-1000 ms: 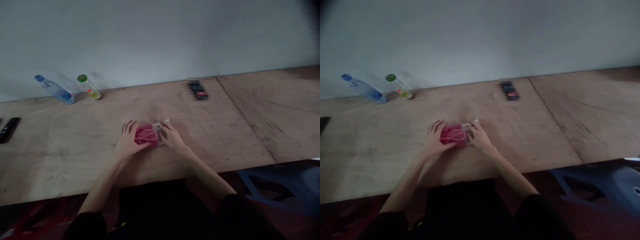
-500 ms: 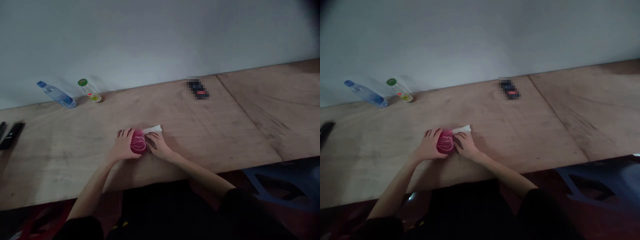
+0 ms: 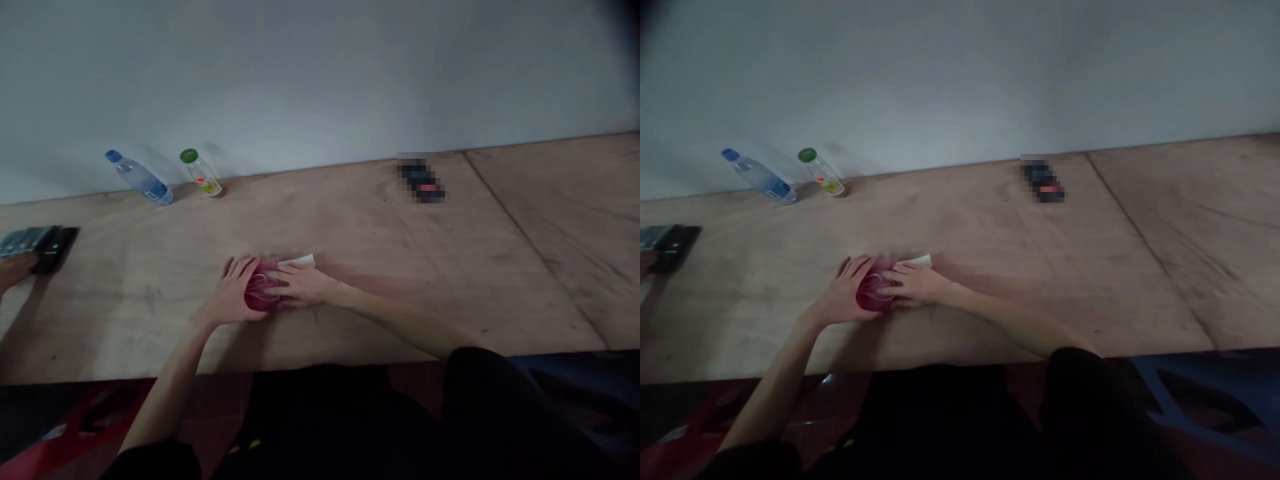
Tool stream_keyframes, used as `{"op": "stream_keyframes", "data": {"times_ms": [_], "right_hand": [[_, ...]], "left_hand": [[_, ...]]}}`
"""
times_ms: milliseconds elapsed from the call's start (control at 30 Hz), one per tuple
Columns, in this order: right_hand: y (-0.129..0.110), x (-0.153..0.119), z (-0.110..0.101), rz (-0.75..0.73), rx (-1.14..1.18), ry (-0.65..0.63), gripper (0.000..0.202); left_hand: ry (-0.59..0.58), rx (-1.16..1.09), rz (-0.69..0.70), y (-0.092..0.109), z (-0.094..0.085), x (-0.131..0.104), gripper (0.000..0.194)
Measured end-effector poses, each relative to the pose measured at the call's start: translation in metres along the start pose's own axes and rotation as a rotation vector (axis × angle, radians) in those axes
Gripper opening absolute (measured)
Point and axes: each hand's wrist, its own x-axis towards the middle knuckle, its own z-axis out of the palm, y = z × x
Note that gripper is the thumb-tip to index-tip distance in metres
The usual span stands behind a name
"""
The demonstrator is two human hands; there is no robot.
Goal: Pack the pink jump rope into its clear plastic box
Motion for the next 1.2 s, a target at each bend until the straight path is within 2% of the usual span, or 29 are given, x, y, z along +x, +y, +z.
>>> {"op": "stream_keyframes", "data": {"times_ms": [67, 133, 200, 233, 267, 367, 433, 533, 700, 933, 1200], "right_hand": [[0.001, 0.008, 0.010, -0.032, -0.015, -0.039, 0.041], [0.003, 0.014, 0.016, -0.050, -0.036, -0.075, 0.043], [0.005, 0.018, 0.018, -0.064, -0.069, -0.122, 0.052], [0.006, 0.019, 0.017, -0.068, -0.092, -0.153, 0.057], [0.007, 0.020, 0.016, -0.072, -0.119, -0.189, 0.061], [0.010, 0.023, 0.010, -0.084, -0.181, -0.269, 0.063], [0.011, 0.025, 0.006, -0.091, -0.183, -0.284, 0.058], [0.011, 0.027, 0.002, -0.075, -0.143, -0.284, 0.050], [0.003, 0.028, 0.002, -0.017, -0.094, -0.258, 0.054], [-0.008, 0.026, 0.004, 0.035, -0.090, -0.246, 0.057], [0.002, 0.031, 0.012, -0.019, -0.142, -0.227, 0.059]], "left_hand": [[0.021, 0.028, -0.014, 0.006, 0.003, -0.014, 0.119], [0.127, 0.061, -0.079, 0.028, 0.016, -0.028, 0.111], [0.342, 0.114, -0.246, 0.058, 0.037, -0.038, 0.112], [0.430, 0.156, -0.361, 0.074, 0.049, -0.042, 0.106], [0.485, 0.192, -0.449, 0.089, 0.060, -0.044, 0.098], [0.555, 0.232, -0.546, 0.115, 0.086, -0.045, 0.087], [0.561, 0.221, -0.544, 0.118, 0.094, -0.043, 0.089], [0.541, 0.194, -0.532, 0.112, 0.100, -0.042, 0.097], [0.552, 0.155, -0.567, 0.106, 0.108, -0.042, 0.105], [0.553, 0.078, -0.593, 0.107, 0.108, -0.039, 0.103], [0.555, 0.093, -0.605, 0.106, 0.109, -0.040, 0.097]]}}
